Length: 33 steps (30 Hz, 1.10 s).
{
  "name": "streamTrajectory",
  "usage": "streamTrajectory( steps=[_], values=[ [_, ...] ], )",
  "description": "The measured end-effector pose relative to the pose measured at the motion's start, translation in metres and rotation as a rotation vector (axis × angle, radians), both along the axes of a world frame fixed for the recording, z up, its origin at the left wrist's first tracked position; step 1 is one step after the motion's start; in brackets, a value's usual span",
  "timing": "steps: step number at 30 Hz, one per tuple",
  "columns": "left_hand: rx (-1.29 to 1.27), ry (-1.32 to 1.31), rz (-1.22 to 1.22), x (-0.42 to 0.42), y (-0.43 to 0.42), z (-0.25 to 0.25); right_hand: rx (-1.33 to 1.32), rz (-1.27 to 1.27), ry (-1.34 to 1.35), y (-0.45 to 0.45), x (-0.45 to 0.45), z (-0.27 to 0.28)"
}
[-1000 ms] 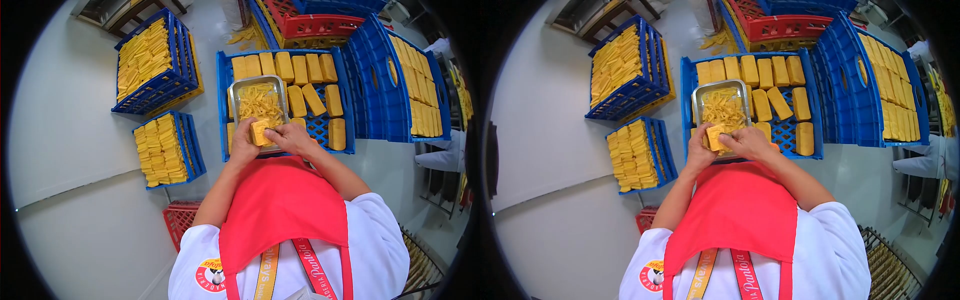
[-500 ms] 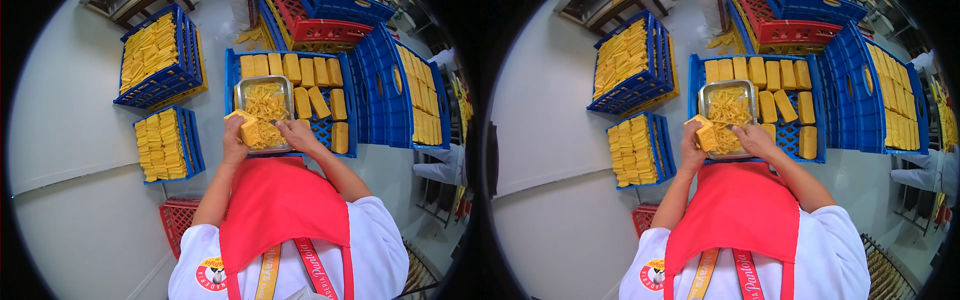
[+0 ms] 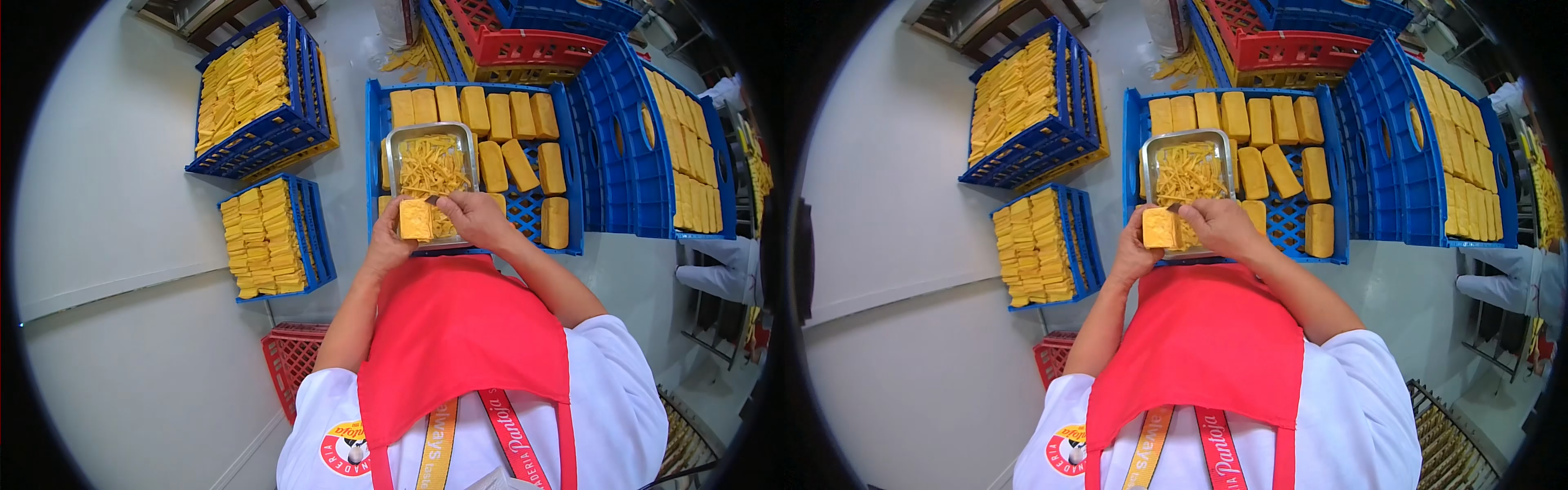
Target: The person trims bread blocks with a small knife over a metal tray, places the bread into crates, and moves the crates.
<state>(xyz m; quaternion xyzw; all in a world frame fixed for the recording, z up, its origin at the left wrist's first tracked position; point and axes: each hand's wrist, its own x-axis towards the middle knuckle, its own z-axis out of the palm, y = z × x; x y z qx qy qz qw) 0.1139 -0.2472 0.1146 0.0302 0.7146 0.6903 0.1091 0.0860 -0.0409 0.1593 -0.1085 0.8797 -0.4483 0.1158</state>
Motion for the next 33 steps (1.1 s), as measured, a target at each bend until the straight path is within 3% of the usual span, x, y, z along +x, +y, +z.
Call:
streamTrajectory(
  steps=[1, 2, 4, 11, 13, 14, 15, 18, 23, 25, 33],
  values=[
    [0.035, -0.034, 0.011, 0.0, 0.001, 0.003, 0.074, 0.011, 0.169, -0.002, 0.002, 0.0],
    [0.034, -0.035, 0.01, 0.0, 0.002, 0.004, 0.074, 0.01, 0.168, -0.002, 0.001, -0.006],
    [0.147, -0.124, 0.019, 0.0, 0.003, 0.007, 0.313, -0.153, 0.356, -0.004, -0.003, -0.016],
    [0.087, -0.079, -0.012, -0.004, -0.001, 0.005, 0.209, -0.038, 0.321, 0.001, -0.004, -0.018],
    [0.286, -0.309, 0.01, -0.011, -0.007, 0.003, 0.387, -0.128, 0.005, 0.007, -0.012, -0.028],
    [0.307, -0.395, 0.035, -0.013, -0.009, -0.002, 0.384, -0.122, 0.006, 0.011, -0.014, -0.031],
    [0.308, -0.394, 0.041, -0.016, -0.009, -0.001, 0.297, -0.149, -0.052, 0.016, -0.015, -0.028],
    [0.664, -0.856, 0.169, -0.027, -0.006, 0.002, 0.113, -0.136, -0.105, 0.021, -0.013, -0.027],
    [0.737, -0.903, 0.284, -0.03, 0.002, -0.001, -0.03, -0.026, -0.078, 0.012, 0.003, -0.006],
    [0.711, -0.925, 0.312, -0.028, 0.005, -0.002, 0.136, 0.015, 0.048, 0.009, 0.007, -0.004],
    [0.687, -0.876, 0.375, -0.022, 0.017, -0.007, 0.234, -0.007, 0.107, 0.003, 0.011, -0.019]
  ],
)
